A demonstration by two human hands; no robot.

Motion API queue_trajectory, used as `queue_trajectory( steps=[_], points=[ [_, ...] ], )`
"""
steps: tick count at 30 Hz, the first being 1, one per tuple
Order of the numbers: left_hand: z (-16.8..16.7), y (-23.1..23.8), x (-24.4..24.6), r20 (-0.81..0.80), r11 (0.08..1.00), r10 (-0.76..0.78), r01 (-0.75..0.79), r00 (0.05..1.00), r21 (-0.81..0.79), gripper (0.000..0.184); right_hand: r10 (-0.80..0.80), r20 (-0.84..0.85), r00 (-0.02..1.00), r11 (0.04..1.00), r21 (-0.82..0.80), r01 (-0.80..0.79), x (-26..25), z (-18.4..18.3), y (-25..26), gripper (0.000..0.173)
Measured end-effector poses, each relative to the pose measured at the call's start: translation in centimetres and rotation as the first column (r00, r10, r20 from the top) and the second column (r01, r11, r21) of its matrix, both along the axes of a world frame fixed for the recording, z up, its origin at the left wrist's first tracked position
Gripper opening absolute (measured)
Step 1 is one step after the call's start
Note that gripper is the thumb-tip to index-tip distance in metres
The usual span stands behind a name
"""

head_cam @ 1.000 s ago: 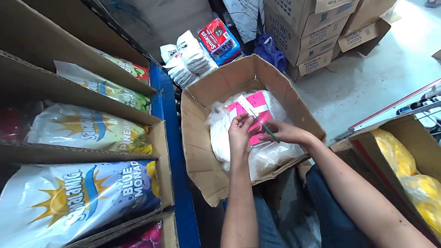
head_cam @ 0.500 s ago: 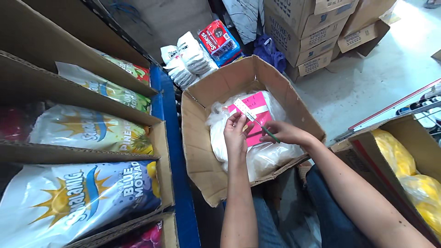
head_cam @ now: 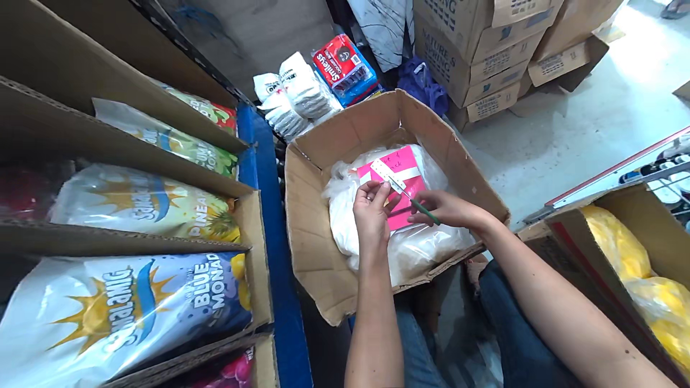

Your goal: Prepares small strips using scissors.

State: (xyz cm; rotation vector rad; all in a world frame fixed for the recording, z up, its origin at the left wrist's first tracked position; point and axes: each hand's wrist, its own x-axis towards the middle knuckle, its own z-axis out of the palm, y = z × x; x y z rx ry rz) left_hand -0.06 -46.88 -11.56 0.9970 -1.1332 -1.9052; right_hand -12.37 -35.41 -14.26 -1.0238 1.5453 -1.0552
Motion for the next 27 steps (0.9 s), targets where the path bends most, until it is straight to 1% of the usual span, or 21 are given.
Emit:
queue_trajectory(
  steps=[4, 7, 11, 14, 21, 24, 27],
  points=[
    [0.08, 0.16, 0.02, 0.007, 1.0, -0.002, 0.002, 1.0, 0.0, 0.016, 0.006, 0.004, 1.0, 1.0, -0.002, -0.006, 0.03, 0.19, 0.12, 0.026],
    [0.23, 0.15, 0.05, 0.011, 1.0, -0.012, 0.012, 1.0, 0.002, 0.017, 0.019, 0.025, 1.0, 1.0, 0.003, -0.019, -0.13, 0.34, 0.19, 0.025],
    [0.3, 0.4, 0.03, 0.039, 0.998, -0.065, 0.065, 0.997, -0.009, 0.017, -0.013, 0.065, 0.998, 1.0, 0.012, 0.012, -0.01, 0.45, 0.23, 0.03],
    [0.49, 0.52, 0.03, 0.05, 0.997, -0.075, 0.076, 0.996, -0.018, 0.016, -0.03, 0.07, 0.997, 1.0, 0.006, 0.029, 0.02, 0.35, 0.11, 0.033],
    [0.34, 0.16, 0.27, 0.013, 0.994, -0.106, 0.106, 0.994, 0.015, 0.016, -0.042, 0.059, 0.997, 0.998, -0.032, 0.044, 0.04, 0.33, 0.19, 0.024],
    [0.13, -0.15, 0.47, -0.003, 0.997, -0.078, 0.078, 0.997, 0.014, 0.01, -0.013, 0.053, 0.999, 1.0, -0.023, 0.015, 0.02, 0.33, 0.27, 0.023],
    [0.15, -0.3, 0.41, 0.027, 0.998, -0.055, 0.055, 0.998, 0.011, 0.011, 0.01, 0.062, 0.998, 1.0, -0.015, -0.009, 0.1, 0.42, 0.24, 0.024]
  ],
)
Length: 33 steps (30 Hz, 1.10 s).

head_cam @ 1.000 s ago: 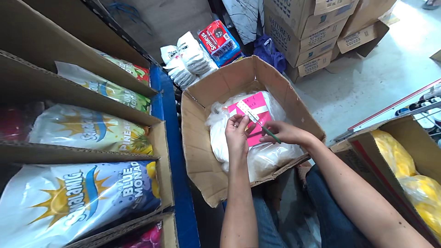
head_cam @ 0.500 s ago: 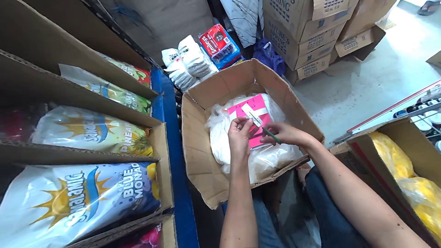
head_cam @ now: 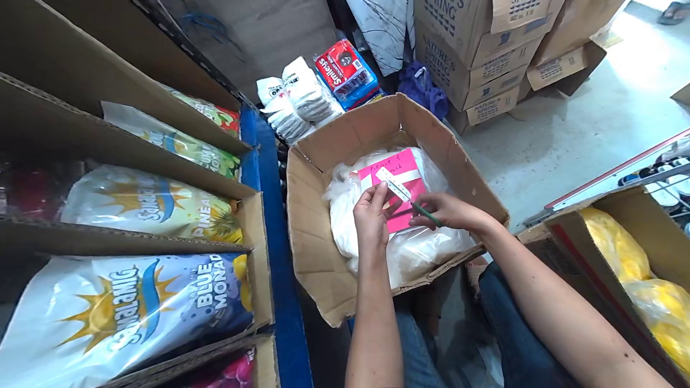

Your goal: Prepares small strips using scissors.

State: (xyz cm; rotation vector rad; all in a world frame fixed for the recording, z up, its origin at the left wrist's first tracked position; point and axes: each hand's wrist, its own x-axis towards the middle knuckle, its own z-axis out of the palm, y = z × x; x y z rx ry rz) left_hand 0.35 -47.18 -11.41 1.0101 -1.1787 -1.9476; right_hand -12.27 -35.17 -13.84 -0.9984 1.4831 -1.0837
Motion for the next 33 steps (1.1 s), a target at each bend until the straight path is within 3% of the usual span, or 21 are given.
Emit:
queue_trajectory(
  steps=[9, 21, 33],
  points=[
    [-0.06, 0.29, -0.08, -0.026, 0.999, -0.054, 0.054, 0.998, -0.003, 0.01, -0.019, 0.07, 0.997, 1.0, 0.011, 0.019, 0.13, 0.3, 0.04, 0.028],
    [-0.46, 0.51, -0.53, -0.068, 1.0, 0.002, -0.002, 0.998, 0.004, 0.012, -0.045, 0.057, 0.997, 0.998, -0.047, 0.047, 0.29, 0.07, -0.1, 0.018],
    [-0.63, 0.91, -0.77, -0.075, 1.0, -0.028, 0.028, 0.997, -0.006, 0.012, -0.063, 0.118, 0.991, 0.997, -0.035, 0.068, 0.48, 0.28, -0.16, 0.02]
  ],
)
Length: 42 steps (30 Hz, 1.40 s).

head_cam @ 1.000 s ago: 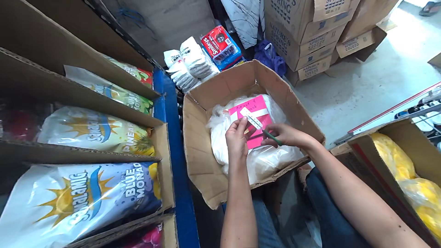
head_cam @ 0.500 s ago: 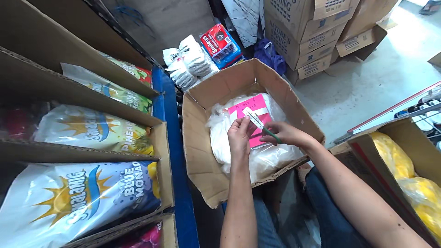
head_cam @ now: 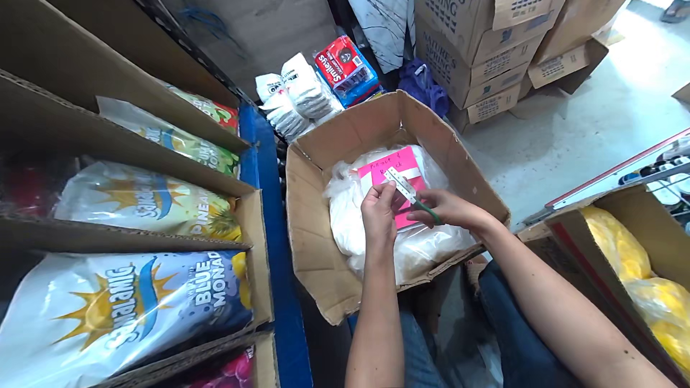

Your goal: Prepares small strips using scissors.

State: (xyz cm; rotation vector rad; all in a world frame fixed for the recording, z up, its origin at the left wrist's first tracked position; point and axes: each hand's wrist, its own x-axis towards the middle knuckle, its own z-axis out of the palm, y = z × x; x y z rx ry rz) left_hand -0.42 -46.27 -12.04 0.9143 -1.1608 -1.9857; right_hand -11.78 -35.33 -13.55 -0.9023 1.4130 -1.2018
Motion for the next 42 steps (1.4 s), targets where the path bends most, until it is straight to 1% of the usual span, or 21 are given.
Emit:
queue_trajectory(
  steps=[15, 21, 24, 26, 28, 31, 34, 36, 38, 40, 42],
  points=[
    [0.0, 0.2, -0.1, -0.026, 1.0, 0.009, -0.008, 1.0, 0.014, 0.012, 0.015, 0.016, 1.0, 0.999, 0.034, -0.015, 0.0, 0.3, 0.1, 0.016],
    [0.1, 0.2, -0.2, -0.039, 0.998, 0.017, -0.014, 0.999, 0.059, 0.012, 0.024, 0.051, 0.998, 1.0, 0.015, -0.025, 0.0, 0.2, 0.2, 0.016],
    [-0.3, -0.1, -0.3, -0.083, 0.993, 0.046, -0.036, 0.996, 0.114, 0.011, 0.093, 0.085, 0.992, 0.995, 0.036, -0.096, -0.1, 0.0, 0.3, 0.016],
    [-0.7, -0.6, -0.4, -0.108, 0.985, 0.08, -0.062, 0.991, 0.163, 0.01, 0.155, 0.09, 0.984, 0.983, 0.082, -0.162, -0.2, -0.1, 0.3, 0.019],
    [-0.9, -1.1, -0.7, -0.101, 0.975, 0.122, -0.101, 0.987, 0.196, 0.009, 0.216, 0.062, 0.974, 0.964, 0.148, -0.223, -0.5, -0.2, 0.6, 0.023],
    [-1.1, -2.1, -1.0, -0.05, 0.979, 0.141, -0.132, 0.989, 0.153, 0.006, 0.297, 0.027, 0.955, 0.93, 0.217, -0.295, -1.0, 0.0, 1.2, 0.025],
    [-1.2, -2.9, -1.0, 0.007, 0.989, 0.124, -0.124, 0.992, 0.085, 0.005, 0.315, 0.021, 0.949, 0.927, 0.21, -0.312, -1.9, 0.6, 2.1, 0.021],
    [-1.0, -3.4, -0.9, 0.029, 0.994, 0.101, -0.103, 0.994, 0.045, 0.003, 0.293, 0.014, 0.956, 0.937, 0.192, -0.29, -2.6, 1.0, 2.7, 0.019],
    [-0.7, -3.6, -0.7, 0.036, 0.997, 0.074, -0.074, 0.997, 0.014, 0.002, 0.231, 0.014, 0.973, 0.962, 0.143, -0.231, -3.2, 1.0, 3.2, 0.018],
    [-0.8, -3.9, -0.8, 0.061, 0.999, 0.04, -0.04, 0.997, 0.01, 0.002, 0.101, 0.0, 0.995, 0.989, 0.105, -0.1, -3.2, 1.1, 3.3, 0.018],
    [-1.3, -4.2, -1.1, 0.149, 1.0, -0.031, 0.031, 0.988, -0.003, 0.004, -0.088, -0.029, 0.996, 0.991, 0.096, 0.09, -3.0, 1.1, 2.8, 0.021]
  ],
)
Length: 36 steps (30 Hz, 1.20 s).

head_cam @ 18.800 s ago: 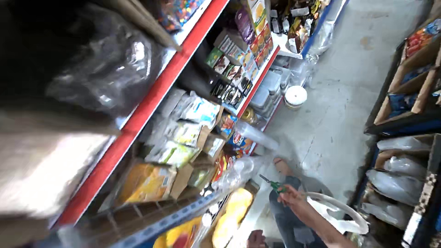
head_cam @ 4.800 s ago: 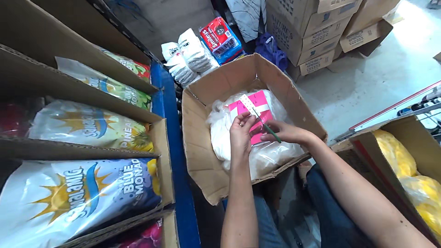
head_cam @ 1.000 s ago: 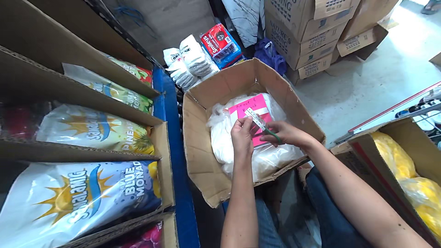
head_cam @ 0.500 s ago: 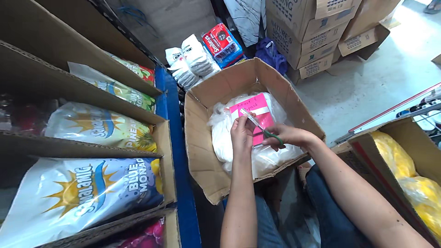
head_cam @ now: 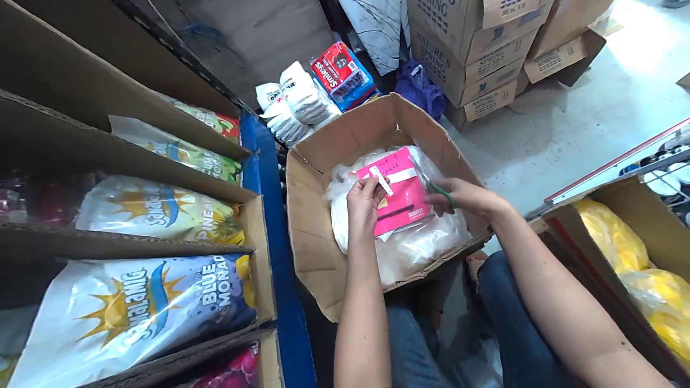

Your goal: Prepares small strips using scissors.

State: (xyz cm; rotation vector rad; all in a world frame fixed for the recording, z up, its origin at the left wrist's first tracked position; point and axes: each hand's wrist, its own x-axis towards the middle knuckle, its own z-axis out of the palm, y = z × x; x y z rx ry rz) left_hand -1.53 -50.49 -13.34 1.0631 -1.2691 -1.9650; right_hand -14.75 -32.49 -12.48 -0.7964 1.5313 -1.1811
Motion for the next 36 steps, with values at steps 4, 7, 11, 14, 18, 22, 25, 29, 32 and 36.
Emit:
queue_trajectory(
  steps=[4, 7, 11, 14, 18, 22, 25, 29, 32, 36],
  points=[
    [-2.0, -1.0, -1.1, 0.438, 0.918, -0.3, 0.381, 0.848, -0.11, 0.025, -0.279, -0.03, 0.96, 0.96, 0.017, 0.279, 0.1, -0.8, -1.1, 0.026],
    [-4.6, -1.6, -2.2, 0.672, 0.766, -0.414, 0.634, 0.614, -0.106, 0.03, -0.341, -0.09, 0.936, 0.937, 0.046, 0.346, 0.0, -1.2, -1.5, 0.029],
    [-6.4, -1.7, -3.7, 0.781, 0.637, -0.408, 0.76, 0.473, -0.127, 0.028, -0.359, -0.134, 0.924, 0.928, 0.056, 0.369, 0.0, -1.7, -1.7, 0.032],
    [-6.1, -1.4, -4.7, 0.823, 0.562, -0.394, 0.816, 0.41, -0.137, 0.027, -0.332, -0.18, 0.926, 0.93, 0.1, 0.353, -0.1, -1.4, -1.7, 0.035],
    [-5.4, -1.2, -5.1, 0.857, 0.521, -0.373, 0.844, 0.356, -0.123, 0.028, -0.314, -0.229, 0.921, 0.923, 0.153, 0.353, 0.0, -1.3, -1.8, 0.039],
    [-4.3, -1.1, -4.0, 0.779, 0.645, -0.412, 0.755, 0.472, -0.117, 0.028, -0.157, -0.335, 0.929, 0.922, 0.288, 0.26, -0.3, -1.8, -1.6, 0.048],
    [-1.9, -0.4, -2.6, 0.662, 0.761, -0.444, 0.644, 0.603, -0.076, 0.026, 0.066, -0.317, 0.946, 0.913, 0.402, 0.072, -0.3, -1.6, -1.5, 0.056],
    [-1.4, -0.4, -0.9, 0.539, 0.834, -0.415, 0.543, 0.733, -0.097, 0.021, 0.228, -0.236, 0.945, 0.887, 0.45, -0.102, 0.1, -1.5, -1.6, 0.06],
    [-2.4, -0.7, -0.4, 0.443, 0.873, -0.402, 0.481, 0.801, -0.077, 0.019, 0.272, -0.215, 0.938, 0.876, 0.459, -0.149, 0.2, -1.5, -1.5, 0.062],
    [-3.0, -0.7, 0.0, 0.378, 0.913, -0.357, 0.406, 0.854, -0.054, 0.019, 0.275, -0.203, 0.94, 0.872, 0.464, -0.155, 0.2, -1.6, -1.7, 0.06]
  ],
)
